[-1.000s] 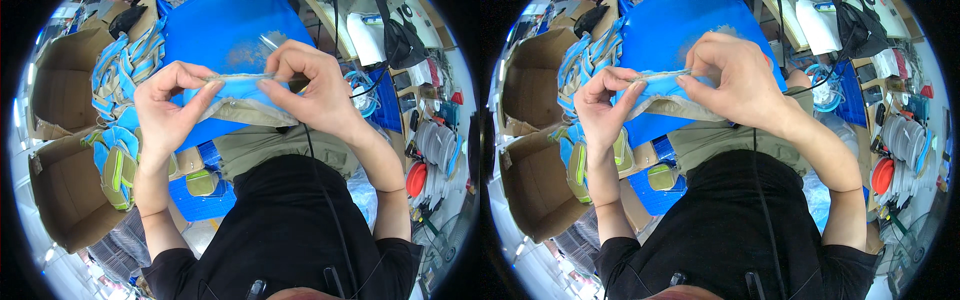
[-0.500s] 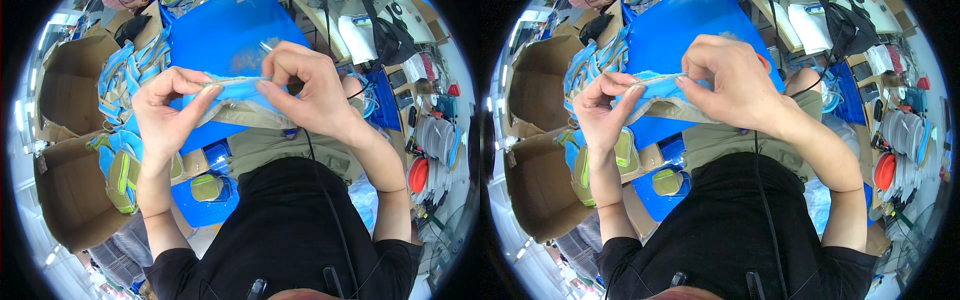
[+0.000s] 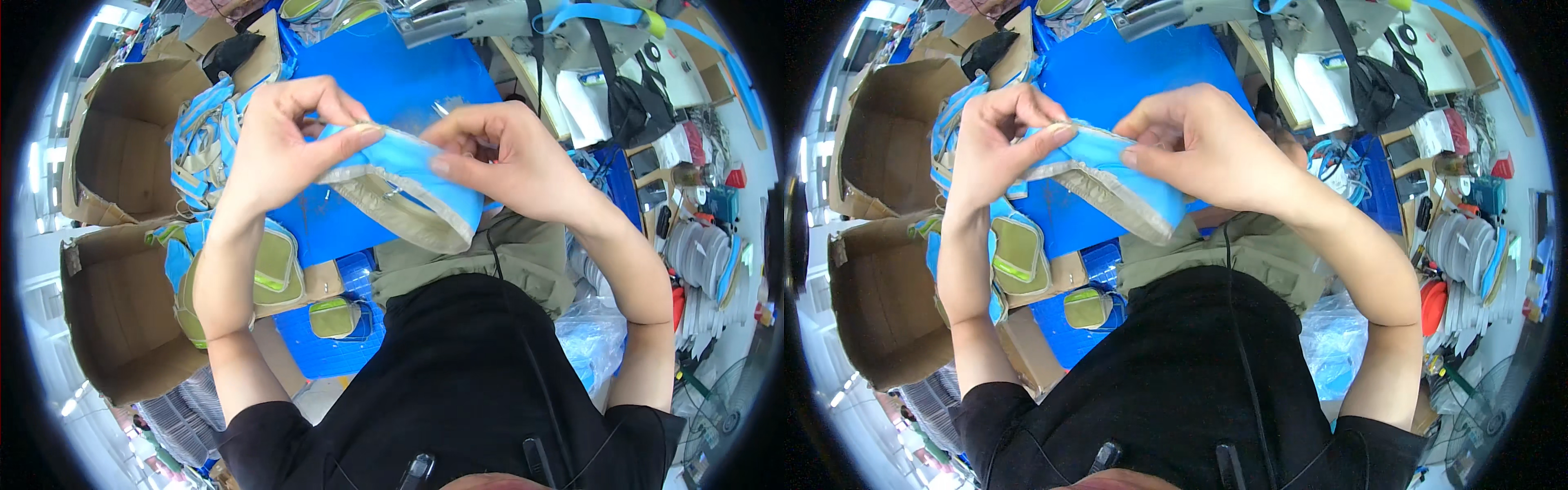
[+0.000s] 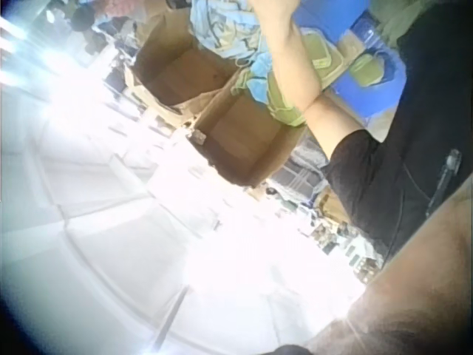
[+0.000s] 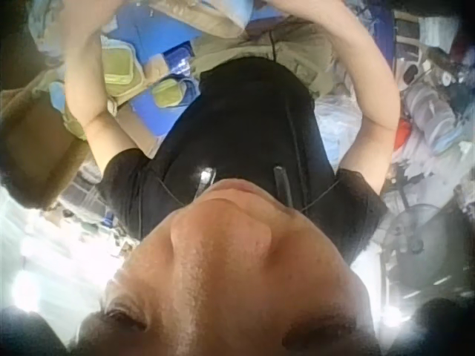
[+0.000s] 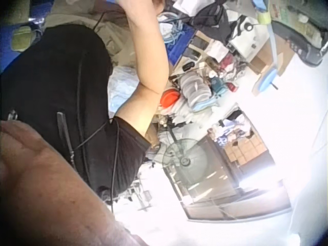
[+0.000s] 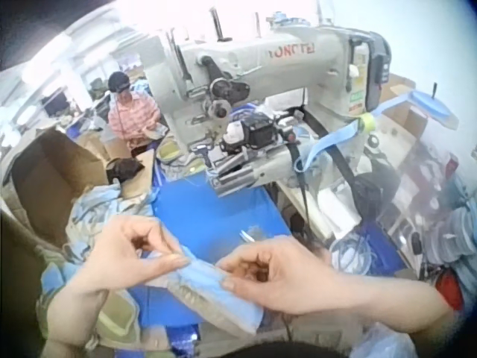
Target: The person sews light blue and beige fabric pouches using a sewing machine, then trims excess threads with scissors. They repeatedly flip pouches inside out, align edges, and stitch seams before cutting threads and inspecting the finished items.
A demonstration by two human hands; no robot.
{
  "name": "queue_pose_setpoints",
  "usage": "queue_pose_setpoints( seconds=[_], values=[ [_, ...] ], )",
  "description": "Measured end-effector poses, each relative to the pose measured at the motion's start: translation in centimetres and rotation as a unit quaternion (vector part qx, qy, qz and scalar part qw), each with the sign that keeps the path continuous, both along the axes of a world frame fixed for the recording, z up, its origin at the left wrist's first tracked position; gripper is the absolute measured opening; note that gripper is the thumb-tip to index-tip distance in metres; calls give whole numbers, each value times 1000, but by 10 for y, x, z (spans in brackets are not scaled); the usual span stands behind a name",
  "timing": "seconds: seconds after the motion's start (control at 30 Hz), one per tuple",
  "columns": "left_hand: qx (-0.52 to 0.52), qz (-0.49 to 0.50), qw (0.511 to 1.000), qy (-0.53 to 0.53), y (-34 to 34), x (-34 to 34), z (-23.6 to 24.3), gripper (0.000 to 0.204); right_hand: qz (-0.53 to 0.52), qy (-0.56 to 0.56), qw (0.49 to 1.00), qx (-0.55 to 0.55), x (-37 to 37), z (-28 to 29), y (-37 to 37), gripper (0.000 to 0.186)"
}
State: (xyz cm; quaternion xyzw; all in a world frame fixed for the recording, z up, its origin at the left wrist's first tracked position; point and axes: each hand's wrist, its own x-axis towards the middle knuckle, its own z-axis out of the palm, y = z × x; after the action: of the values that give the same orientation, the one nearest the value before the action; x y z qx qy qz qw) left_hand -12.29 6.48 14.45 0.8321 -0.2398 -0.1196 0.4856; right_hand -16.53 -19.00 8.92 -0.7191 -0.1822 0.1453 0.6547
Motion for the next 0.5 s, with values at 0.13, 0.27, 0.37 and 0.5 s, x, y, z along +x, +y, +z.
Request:
queue_pose_setpoints(
  seconds=[0.13, 0.27, 0.37, 0.5],
  values=[
    [2, -81, 995, 63, 3, 64, -8, 23, 37, 97, 990, 91, 30, -7, 4, 22],
    [4, -122, 987, 102, 1, 122, -15, 30, 12, 199, 955, 221, 59, -23, 13, 22],
    [11, -155, 981, 114, -3, 159, -18, 26, -17, 270, 922, 276, 79, -23, 17, 23],
    [41, -155, 981, 109, 0, 196, -25, 35, -53, 297, 905, 299, 98, -26, 22, 28]
  ],
)
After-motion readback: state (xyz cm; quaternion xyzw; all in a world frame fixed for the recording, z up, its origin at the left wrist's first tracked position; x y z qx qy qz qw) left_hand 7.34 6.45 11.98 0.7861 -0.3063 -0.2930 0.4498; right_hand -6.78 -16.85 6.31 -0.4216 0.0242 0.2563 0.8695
